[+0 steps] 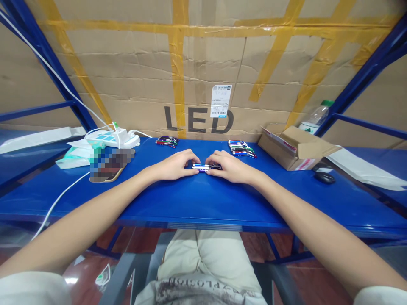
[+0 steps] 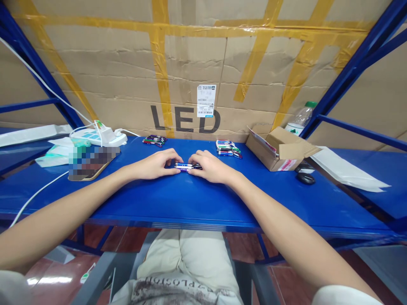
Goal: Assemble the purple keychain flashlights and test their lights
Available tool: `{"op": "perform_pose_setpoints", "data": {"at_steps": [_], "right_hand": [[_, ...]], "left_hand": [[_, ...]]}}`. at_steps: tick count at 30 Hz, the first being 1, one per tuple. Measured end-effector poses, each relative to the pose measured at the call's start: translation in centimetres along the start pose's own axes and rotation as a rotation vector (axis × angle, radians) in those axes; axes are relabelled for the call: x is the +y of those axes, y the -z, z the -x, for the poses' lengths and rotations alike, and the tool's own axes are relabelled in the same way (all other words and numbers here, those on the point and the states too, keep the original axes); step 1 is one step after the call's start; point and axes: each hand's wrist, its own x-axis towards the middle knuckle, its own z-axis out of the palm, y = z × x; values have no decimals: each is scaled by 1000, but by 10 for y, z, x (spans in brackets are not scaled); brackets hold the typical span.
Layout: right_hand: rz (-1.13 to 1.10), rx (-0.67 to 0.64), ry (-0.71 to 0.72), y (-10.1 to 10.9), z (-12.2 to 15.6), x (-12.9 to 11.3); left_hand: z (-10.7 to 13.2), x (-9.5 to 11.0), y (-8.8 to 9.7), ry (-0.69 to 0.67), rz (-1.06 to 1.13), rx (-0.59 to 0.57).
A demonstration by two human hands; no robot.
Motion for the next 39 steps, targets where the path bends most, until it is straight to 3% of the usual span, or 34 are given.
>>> {"op": "perform_pose_setpoints", "data": {"at_steps": [39], "right_hand": [[-7,4,8,4,2,-2]], "left_hand": [[1,2,1,0,-14,4]]}}
